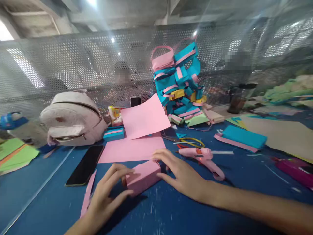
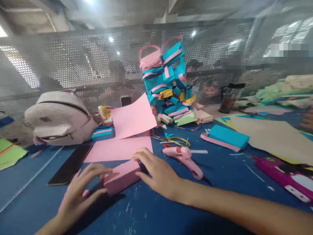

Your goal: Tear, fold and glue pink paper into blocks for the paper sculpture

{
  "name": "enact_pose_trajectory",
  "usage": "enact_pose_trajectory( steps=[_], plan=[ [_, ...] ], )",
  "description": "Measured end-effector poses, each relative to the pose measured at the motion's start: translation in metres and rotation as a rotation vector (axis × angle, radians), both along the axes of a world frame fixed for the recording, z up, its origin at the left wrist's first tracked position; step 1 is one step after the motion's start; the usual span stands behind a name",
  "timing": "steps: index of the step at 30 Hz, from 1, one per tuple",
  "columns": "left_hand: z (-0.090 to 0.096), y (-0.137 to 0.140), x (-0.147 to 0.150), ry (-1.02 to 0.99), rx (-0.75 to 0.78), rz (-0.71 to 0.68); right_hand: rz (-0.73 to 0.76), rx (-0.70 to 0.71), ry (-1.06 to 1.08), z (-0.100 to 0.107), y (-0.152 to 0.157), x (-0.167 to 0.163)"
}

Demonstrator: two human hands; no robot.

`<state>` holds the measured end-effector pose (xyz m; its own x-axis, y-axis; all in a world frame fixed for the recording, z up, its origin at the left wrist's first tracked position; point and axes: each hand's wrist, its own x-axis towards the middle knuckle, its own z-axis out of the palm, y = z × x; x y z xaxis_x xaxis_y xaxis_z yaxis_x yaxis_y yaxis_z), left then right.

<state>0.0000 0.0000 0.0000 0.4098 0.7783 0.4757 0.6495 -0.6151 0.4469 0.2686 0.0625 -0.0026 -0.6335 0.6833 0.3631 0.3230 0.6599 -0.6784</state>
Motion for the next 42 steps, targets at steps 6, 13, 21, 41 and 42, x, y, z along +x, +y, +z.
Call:
enact_pose_trajectory(
  steps=[6,13,21,41,42],
  plan=[
    [0.003,-0.006,0.004,0.017,0.035,-0.190,-0.013,-0.095,0.120,-0.012,0.001,-0.002],
    [0.005,-0.014,0.008,0.040,-0.051,-0.341,0.011,-0.218,0.190,-0.017,0.002,-0.003],
    [-0.002,-0.005,0.009,-0.118,-0.246,-0.177,0.072,-0.290,0.267,-0.020,0.001,-0.006],
    [-0.011,-0.015,0.017,0.185,0.042,-0.189,0.128,-0.527,0.269,-0.004,-0.023,-0.012],
    [-0.010,-0.015,0.018,0.200,0.077,-0.180,0.140,-0.572,0.273,-0.001,-0.025,-0.012]
  ],
)
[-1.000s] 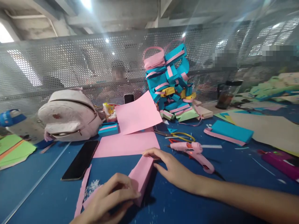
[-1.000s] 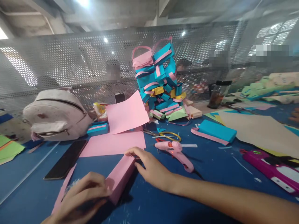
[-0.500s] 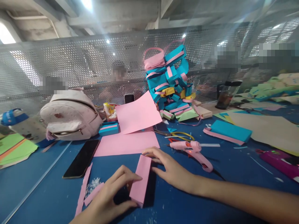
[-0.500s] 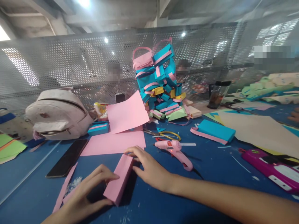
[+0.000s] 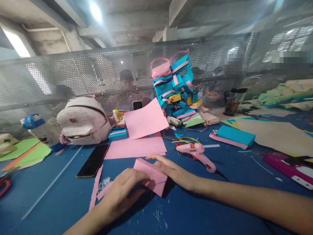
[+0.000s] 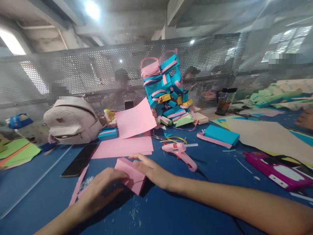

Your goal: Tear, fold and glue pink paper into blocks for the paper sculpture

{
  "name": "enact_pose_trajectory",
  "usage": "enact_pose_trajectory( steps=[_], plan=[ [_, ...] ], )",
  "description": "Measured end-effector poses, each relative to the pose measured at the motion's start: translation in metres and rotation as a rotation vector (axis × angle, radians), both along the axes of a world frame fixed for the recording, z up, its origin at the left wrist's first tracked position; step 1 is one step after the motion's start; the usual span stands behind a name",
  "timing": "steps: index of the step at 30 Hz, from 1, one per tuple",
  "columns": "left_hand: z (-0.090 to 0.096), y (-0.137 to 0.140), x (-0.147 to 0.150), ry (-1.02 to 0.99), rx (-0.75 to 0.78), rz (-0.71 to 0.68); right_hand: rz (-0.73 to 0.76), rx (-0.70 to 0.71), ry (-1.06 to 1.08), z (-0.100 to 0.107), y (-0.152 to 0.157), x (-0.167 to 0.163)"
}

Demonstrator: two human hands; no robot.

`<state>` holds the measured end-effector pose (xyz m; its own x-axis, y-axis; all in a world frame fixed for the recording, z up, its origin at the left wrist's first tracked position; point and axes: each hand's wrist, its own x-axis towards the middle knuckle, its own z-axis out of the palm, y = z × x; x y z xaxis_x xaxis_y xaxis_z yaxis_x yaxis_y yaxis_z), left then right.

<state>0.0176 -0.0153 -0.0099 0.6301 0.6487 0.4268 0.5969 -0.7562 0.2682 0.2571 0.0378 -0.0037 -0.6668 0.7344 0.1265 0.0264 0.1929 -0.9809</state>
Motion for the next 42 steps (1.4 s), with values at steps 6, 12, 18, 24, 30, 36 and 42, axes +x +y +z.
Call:
enact_pose_trajectory(
  steps=[6,12,18,24,30,36,42],
  plan=[
    [0.016,-0.003,0.002,0.080,0.138,-0.020,0.157,-0.015,-0.037,0.004,0.002,0.001],
    [0.025,-0.006,0.006,0.091,0.092,0.089,0.060,0.266,-0.215,0.009,0.006,0.006],
    [0.020,0.001,0.008,0.095,0.057,0.083,-0.020,0.362,-0.238,0.010,0.001,0.020],
    [0.031,0.035,0.000,0.097,0.087,0.161,-0.126,0.531,-0.299,0.015,-0.022,0.044],
    [0.039,0.102,0.007,0.135,0.148,0.271,0.014,0.647,-0.278,0.014,-0.038,0.043],
    [0.046,0.163,0.058,0.188,0.275,0.337,0.151,0.802,-0.181,-0.001,-0.034,0.036],
    [0.035,0.194,0.115,0.221,0.370,0.430,0.166,0.900,-0.163,-0.001,-0.035,0.040]
  ],
)
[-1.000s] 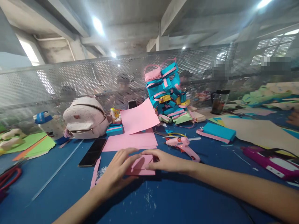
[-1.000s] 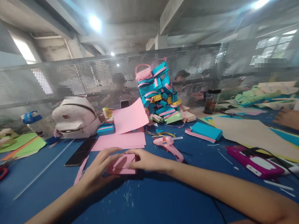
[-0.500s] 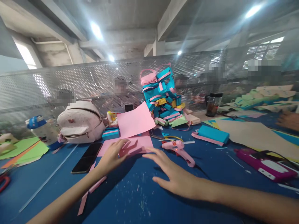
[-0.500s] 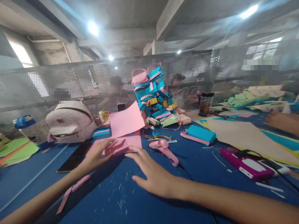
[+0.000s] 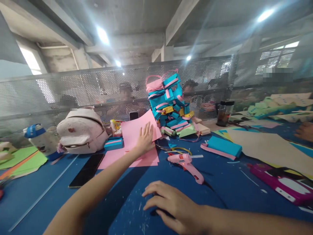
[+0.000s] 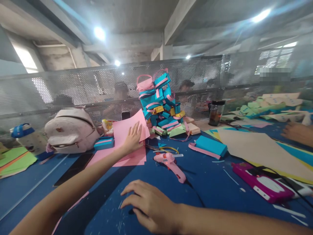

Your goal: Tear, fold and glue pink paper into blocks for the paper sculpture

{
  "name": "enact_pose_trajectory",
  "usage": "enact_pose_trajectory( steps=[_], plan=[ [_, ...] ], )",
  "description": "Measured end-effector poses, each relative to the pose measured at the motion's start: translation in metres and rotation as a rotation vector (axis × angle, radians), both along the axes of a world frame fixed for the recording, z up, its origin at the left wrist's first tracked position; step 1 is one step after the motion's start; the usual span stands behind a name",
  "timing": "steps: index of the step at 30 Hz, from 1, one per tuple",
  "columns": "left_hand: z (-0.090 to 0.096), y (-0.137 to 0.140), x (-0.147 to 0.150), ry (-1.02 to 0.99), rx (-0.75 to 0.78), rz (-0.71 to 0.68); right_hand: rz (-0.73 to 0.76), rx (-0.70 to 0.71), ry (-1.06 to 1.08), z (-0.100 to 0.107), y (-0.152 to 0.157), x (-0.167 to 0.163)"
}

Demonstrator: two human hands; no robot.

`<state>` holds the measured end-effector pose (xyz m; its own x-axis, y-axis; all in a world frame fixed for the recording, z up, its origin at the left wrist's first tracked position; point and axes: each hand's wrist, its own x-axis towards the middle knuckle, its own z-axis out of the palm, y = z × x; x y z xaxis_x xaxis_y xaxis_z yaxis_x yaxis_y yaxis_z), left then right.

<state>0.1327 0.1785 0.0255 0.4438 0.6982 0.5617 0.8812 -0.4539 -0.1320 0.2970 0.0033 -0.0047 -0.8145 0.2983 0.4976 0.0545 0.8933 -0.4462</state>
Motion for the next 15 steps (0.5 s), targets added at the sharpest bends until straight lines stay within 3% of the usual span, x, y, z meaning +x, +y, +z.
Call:
enact_pose_trajectory(
  steps=[5,8,12,15],
  plan=[
    [0.011,0.025,0.007,-0.030,0.027,0.082,-0.012,0.008,0.000,-0.001,-0.001,0.001],
    [0.012,0.026,0.005,-0.029,-0.004,0.072,-0.020,0.003,-0.017,-0.001,-0.001,0.001],
    [-0.009,0.008,0.016,-0.033,-0.038,0.065,-0.019,0.002,-0.042,-0.002,-0.002,0.001],
    [-0.023,0.000,0.032,-0.084,-0.034,0.137,-0.008,0.010,-0.068,-0.004,-0.002,0.000]
  ],
)
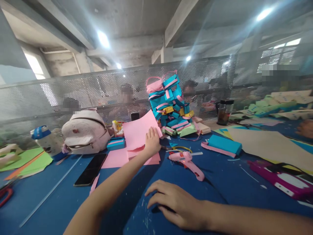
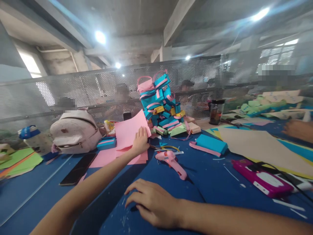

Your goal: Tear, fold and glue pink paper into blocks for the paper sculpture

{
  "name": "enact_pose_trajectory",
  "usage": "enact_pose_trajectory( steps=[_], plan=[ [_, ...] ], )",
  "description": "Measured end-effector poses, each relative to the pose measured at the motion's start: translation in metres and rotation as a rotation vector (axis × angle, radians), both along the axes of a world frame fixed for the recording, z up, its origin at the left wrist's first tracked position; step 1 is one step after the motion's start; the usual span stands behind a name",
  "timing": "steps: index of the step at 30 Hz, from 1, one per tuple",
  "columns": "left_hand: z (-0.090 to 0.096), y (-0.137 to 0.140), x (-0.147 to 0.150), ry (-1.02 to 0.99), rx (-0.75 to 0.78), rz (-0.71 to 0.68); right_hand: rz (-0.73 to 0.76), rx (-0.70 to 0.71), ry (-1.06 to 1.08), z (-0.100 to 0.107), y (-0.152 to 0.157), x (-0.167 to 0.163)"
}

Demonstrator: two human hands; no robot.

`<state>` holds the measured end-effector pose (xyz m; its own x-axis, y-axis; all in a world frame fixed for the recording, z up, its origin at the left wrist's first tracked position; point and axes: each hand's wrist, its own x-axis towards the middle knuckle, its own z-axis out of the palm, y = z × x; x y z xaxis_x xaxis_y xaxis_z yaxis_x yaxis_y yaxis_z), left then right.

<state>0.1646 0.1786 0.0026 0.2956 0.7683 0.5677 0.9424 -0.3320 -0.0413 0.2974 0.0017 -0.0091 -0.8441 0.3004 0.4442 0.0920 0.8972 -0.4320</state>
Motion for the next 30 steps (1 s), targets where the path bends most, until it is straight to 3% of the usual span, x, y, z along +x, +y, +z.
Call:
enact_pose_trajectory(
  steps=[2,5,12,17,21,23,25,30],
  plan=[
    [0.000,0.003,0.008,-0.054,0.019,0.053,0.016,0.013,-0.012,-0.002,0.001,0.000],
    [0.017,0.016,0.011,-0.139,0.069,0.071,0.051,0.033,-0.005,-0.003,0.002,-0.001],
    [0.082,0.021,-0.017,-0.274,0.295,-0.153,0.077,0.050,-0.006,-0.004,0.003,0.000],
    [0.134,-0.020,-0.047,-0.280,0.465,-0.346,0.091,0.040,-0.026,-0.004,0.002,0.000],
    [0.160,-0.081,-0.071,-0.179,0.558,-0.464,0.093,-0.044,-0.011,0.002,-0.001,0.002],
    [0.158,-0.119,-0.077,-0.009,0.617,-0.465,0.010,-0.171,0.038,0.004,-0.003,0.004],
    [0.146,-0.157,-0.077,0.087,0.578,-0.435,-0.075,-0.321,0.097,0.004,-0.006,0.003],
    [0.093,-0.224,-0.059,0.281,0.239,-0.462,0.054,-0.672,0.238,0.015,-0.023,-0.008]
  ],
)
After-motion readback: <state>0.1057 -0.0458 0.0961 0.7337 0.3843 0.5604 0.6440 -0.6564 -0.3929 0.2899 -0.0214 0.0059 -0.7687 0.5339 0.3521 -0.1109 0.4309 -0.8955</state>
